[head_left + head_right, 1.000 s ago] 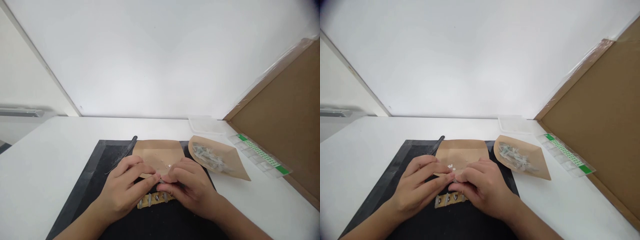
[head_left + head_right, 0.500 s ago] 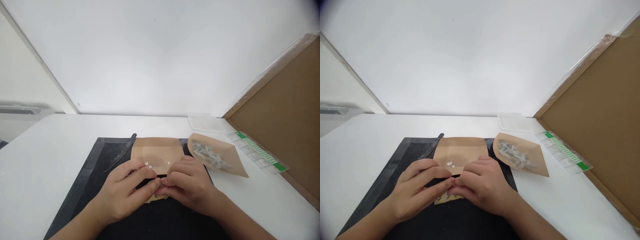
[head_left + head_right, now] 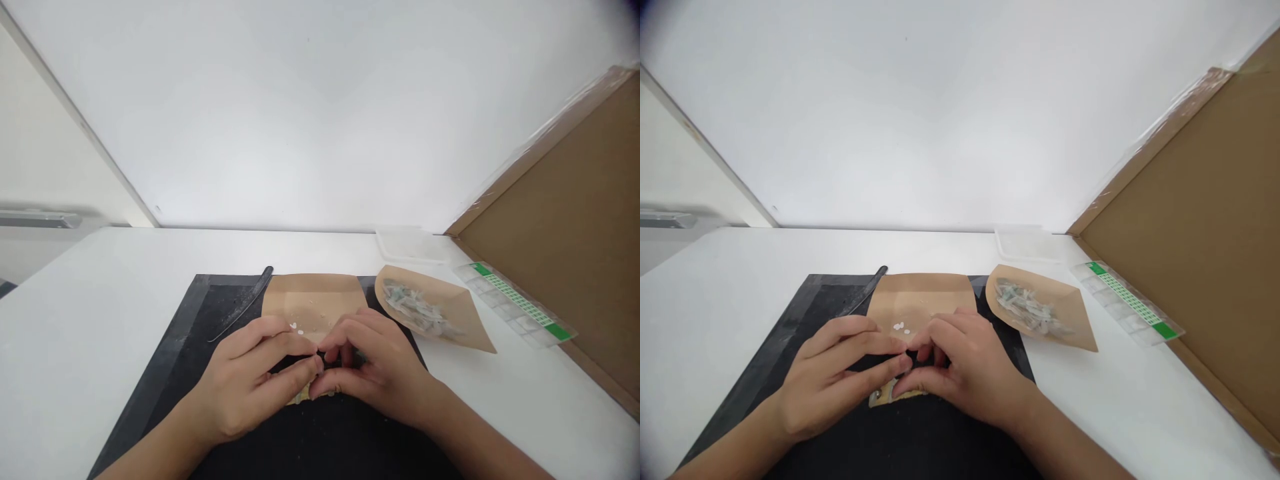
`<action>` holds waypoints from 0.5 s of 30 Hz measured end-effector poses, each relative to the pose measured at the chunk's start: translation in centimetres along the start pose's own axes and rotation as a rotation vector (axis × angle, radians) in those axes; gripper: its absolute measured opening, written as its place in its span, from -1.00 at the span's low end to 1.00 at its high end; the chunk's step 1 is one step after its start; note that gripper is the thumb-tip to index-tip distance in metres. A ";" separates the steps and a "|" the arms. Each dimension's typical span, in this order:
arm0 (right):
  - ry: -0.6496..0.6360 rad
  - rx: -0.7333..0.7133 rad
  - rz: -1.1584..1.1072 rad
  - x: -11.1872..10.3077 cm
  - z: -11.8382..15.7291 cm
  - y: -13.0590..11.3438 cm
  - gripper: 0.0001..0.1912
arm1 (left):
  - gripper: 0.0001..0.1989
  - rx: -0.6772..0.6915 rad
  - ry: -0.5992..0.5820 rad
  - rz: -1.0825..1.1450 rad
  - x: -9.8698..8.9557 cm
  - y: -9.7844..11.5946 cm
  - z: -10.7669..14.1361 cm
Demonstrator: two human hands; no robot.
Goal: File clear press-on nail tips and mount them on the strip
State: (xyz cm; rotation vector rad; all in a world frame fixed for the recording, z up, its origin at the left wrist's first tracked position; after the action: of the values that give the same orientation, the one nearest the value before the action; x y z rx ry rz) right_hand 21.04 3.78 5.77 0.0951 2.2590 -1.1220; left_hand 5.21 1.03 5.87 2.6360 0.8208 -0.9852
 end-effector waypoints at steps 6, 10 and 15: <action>-0.018 0.006 -0.020 0.2 0.2 0.1 -0.70 | -0.86 0.062 0.047 0.009 -0.7 0.3 -0.3; -0.015 -0.006 -0.013 0.1 0.2 0.0 -0.71 | -0.82 0.024 0.073 0.034 -0.9 0.1 -0.4; 0.013 -0.082 0.005 -0.1 0.0 -0.7 -0.79 | -0.82 0.026 0.061 0.073 -0.5 0.2 -0.1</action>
State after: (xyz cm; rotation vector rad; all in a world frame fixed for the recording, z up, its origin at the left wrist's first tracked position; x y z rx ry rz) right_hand 20.87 3.31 6.31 0.0753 2.3119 -1.0266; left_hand 5.03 0.68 6.29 2.7102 0.7229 -0.9068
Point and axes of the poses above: each hand's wrist, its own z-axis away from the middle knuckle, its own x-axis out of the palm, y = z × x, the point moved 8 cm from there along -z, towards the middle knuckle, and after that the axes turned 10 degrees about -z, right-handed, at the moved point
